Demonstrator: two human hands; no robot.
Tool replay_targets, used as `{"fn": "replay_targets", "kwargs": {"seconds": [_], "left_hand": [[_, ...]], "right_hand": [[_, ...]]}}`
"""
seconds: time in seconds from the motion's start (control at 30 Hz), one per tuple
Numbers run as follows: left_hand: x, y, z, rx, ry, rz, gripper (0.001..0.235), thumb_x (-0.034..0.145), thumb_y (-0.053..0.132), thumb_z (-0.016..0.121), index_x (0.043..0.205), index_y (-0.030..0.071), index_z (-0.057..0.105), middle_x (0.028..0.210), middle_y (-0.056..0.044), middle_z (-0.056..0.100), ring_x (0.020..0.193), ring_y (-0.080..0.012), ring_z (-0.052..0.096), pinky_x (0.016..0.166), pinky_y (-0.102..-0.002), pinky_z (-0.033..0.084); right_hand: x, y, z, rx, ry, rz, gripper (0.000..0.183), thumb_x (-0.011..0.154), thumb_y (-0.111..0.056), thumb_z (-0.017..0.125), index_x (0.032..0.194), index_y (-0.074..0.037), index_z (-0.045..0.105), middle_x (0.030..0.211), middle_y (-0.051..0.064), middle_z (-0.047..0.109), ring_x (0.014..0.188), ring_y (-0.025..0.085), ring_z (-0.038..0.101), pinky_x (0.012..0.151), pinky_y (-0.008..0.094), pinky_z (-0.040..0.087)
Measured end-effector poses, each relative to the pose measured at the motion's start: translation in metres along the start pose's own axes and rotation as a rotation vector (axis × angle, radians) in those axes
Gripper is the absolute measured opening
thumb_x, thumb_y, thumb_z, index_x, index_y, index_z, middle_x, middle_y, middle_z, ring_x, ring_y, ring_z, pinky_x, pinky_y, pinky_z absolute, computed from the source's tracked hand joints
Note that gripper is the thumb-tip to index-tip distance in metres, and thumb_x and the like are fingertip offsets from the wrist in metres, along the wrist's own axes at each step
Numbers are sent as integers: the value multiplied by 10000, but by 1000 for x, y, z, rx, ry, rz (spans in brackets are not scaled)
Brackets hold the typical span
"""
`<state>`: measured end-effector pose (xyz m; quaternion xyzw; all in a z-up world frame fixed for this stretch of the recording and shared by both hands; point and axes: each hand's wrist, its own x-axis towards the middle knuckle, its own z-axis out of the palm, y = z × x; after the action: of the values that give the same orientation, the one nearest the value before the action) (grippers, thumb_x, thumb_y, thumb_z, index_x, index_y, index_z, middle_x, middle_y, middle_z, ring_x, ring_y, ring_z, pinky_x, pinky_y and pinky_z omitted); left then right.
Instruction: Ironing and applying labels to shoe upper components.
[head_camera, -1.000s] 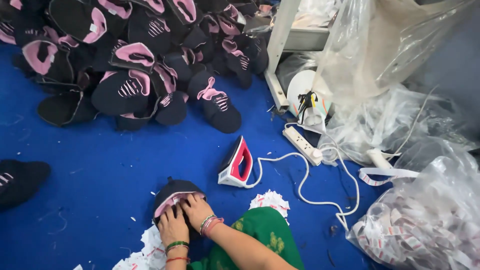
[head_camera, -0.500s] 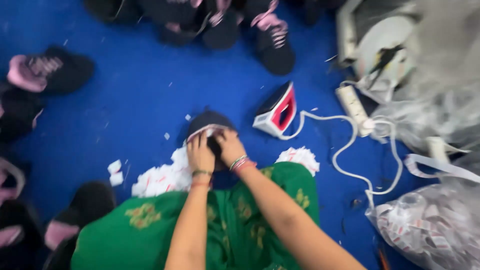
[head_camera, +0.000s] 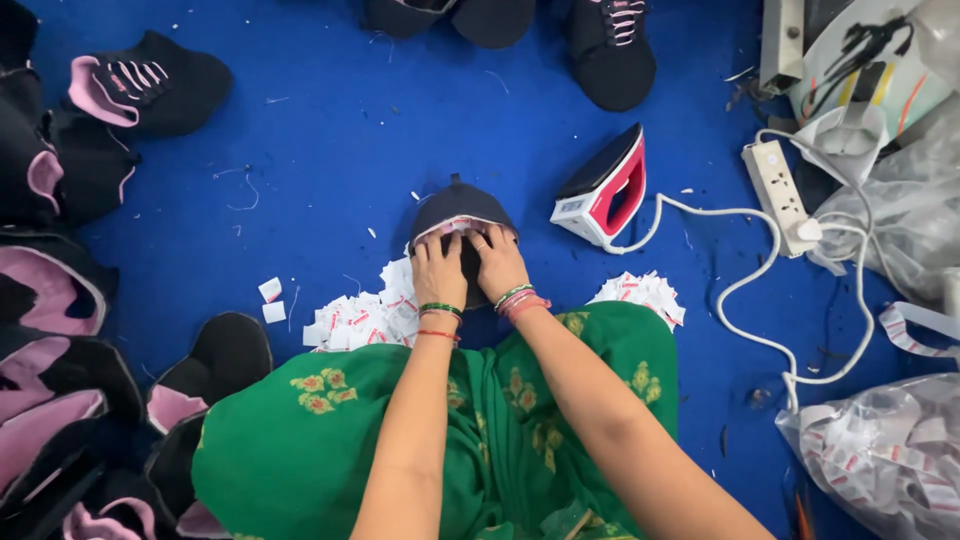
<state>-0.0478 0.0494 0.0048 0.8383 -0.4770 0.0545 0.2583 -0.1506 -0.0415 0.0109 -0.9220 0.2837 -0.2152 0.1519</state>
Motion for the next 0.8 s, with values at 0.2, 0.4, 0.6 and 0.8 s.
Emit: {"fn": "replay_targets", "kwargs": {"seconds": [0.2,0.4,0.6,0.8], "left_hand": [[0,0,1,8,-35,-39,430,891,149,583,1303,166,705,1334,-123,561,1228,-355,516,1042,-476,438],[-4,2,3,23,-57,-51,437,909,149,574,1330,171,693,1338,-129,552,1243,-355,510,1033,-474,436],[2,7,-4,137,-51,-22,511,847,128,563,1341,182,678,1381,-125,547,1262,-348,512,1024,-461,440],[-5,2,8,179,-51,-2,507,901,122,561,1394,198,650,1410,-126,532,1248,-355,519,1031,-465,439]], "right_hand": [[6,-11,-8,-69,-11,-6,632,776,-20,599,1402,-102,608,1313,246,542,1195,444,510,1086,500,417],[7,-10,-10,-121,-67,22,593,801,-59,623,1390,-129,622,1274,257,545,1158,447,531,1052,500,440],[25,60,-59,506,145,186,293,929,-1,596,1177,-120,698,1090,126,735,1002,253,725,890,364,592],[3,240,-101,-86,463,629,216,949,-117,690,1147,-33,718,1081,221,730,986,384,705,866,449,558]]}}
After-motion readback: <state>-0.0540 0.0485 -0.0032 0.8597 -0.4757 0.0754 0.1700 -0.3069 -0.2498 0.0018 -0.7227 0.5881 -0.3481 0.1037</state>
